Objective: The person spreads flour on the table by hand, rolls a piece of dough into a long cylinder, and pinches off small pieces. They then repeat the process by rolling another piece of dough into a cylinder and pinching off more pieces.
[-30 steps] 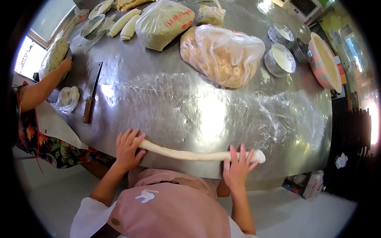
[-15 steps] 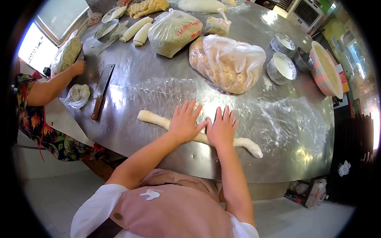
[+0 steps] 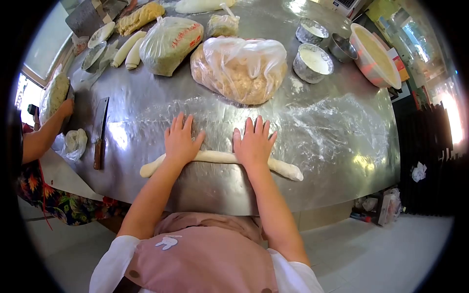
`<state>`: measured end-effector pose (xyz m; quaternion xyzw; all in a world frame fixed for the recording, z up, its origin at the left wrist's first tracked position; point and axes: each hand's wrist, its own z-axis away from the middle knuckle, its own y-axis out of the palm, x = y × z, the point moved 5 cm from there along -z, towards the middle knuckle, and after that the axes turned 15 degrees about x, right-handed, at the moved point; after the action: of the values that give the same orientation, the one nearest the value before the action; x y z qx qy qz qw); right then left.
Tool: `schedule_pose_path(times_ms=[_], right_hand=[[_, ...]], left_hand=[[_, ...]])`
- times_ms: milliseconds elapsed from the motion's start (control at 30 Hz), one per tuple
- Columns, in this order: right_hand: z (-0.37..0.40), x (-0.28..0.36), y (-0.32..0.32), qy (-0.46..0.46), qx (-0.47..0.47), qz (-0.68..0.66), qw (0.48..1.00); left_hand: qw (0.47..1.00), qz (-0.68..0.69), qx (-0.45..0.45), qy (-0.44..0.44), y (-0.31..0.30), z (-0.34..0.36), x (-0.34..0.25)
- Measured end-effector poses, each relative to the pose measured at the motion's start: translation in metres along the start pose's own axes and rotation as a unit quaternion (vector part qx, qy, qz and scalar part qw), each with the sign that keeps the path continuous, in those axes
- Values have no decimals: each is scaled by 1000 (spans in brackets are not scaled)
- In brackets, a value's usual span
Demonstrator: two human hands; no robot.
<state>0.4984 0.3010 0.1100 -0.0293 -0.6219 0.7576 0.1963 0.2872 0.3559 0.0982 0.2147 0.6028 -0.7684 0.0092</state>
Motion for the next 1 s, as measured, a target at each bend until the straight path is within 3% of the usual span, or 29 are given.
schedule_pose_path(times_ms=[33, 133, 200, 333, 433, 600, 700, 800, 833, 933, 967, 1000], right_hand=[[3, -1, 1, -9, 15, -1, 1000], [53, -4, 4, -74, 56, 21, 995], [108, -6, 0, -150, 75, 6, 986], [179, -21, 15, -129, 75, -16, 989], [141, -15, 17, -136, -17, 20, 990], [33, -40, 5, -103, -23, 5, 994], [55, -78, -28, -142, -46, 49, 988], [87, -111, -25, -163, -4, 63, 985], [92, -109, -26, -187, -45, 43, 980], [76, -109, -11, -129, -75, 48, 988], [67, -102, -19, -157, -122, 57, 978], [58, -101, -20, -168, -112, 48, 978]], left_hand=[[1000, 4, -16, 1, 0, -4, 5], [991, -62, 39, 116, 8, 37, 9], [972, -78, 134, 177, -2, 83, 8], [976, -33, 93, 193, 0, 153, 17], [986, -37, 66, 148, 2, 132, 20], [998, 6, -3, 64, 0, 38, 44], [992, -30, -49, 114, -27, 59, 56], [985, -50, -91, 141, -29, 95, 70], [983, -49, -102, 144, -28, 100, 73], [994, -55, -44, 90, -26, 87, 76], [993, -51, -36, 104, -24, 81, 79], [992, -46, -29, 117, -19, 74, 87]])
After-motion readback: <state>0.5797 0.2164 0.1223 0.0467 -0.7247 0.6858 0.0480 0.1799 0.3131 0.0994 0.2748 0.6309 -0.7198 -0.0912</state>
